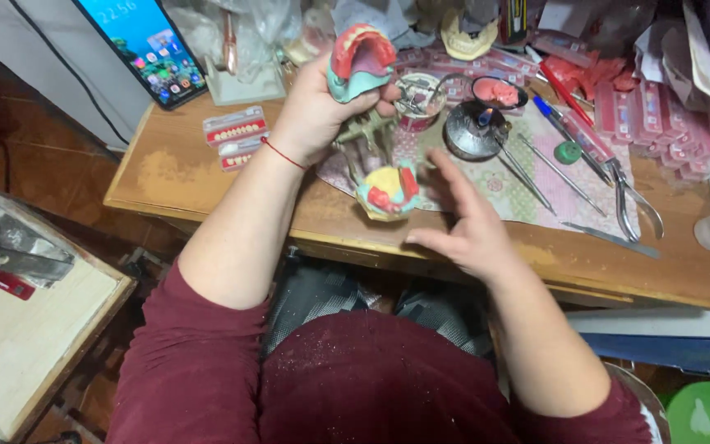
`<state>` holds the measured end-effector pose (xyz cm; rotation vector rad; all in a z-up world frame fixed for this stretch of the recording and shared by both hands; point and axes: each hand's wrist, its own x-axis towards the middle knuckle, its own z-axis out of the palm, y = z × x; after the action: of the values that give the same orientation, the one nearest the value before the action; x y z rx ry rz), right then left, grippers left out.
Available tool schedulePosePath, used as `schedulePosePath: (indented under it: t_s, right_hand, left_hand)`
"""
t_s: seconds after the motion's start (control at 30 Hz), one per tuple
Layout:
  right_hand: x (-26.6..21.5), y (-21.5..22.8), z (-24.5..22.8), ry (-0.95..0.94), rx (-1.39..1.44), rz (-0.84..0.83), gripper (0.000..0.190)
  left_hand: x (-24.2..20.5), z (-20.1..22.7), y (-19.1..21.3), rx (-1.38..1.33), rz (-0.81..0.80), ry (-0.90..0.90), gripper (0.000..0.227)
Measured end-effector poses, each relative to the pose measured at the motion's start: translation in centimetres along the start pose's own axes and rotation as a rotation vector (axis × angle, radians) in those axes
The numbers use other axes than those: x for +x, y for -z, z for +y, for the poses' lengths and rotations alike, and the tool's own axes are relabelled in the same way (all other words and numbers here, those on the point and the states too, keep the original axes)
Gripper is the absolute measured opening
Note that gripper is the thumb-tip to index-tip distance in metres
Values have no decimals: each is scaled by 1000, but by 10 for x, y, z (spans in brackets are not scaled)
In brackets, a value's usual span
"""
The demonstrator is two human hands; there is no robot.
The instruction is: The person is assembling a set of dentures. They use a metal tool to apply a pink substance to the denture mold and then use a rotary tool to shape individual teeth before placing them into the mold.
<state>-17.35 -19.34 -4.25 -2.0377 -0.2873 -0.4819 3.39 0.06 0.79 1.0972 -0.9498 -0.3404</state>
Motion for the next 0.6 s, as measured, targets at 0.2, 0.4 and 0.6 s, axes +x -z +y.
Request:
schedulePosePath:
  t_s: [0.2,0.4,0.6]
  right_hand:
    - [-1,-28,12,0,614,3,104]
    - [7,-35,3,-1,859,163,119]
    - [6,-37,8,-22,902,131,119]
  left_hand:
    - [4,18,-10,-113,-42,106,37]
    - [1,37,-19,596,-200,-212,31]
    - [-3,45,-27,858,-269,-287,35]
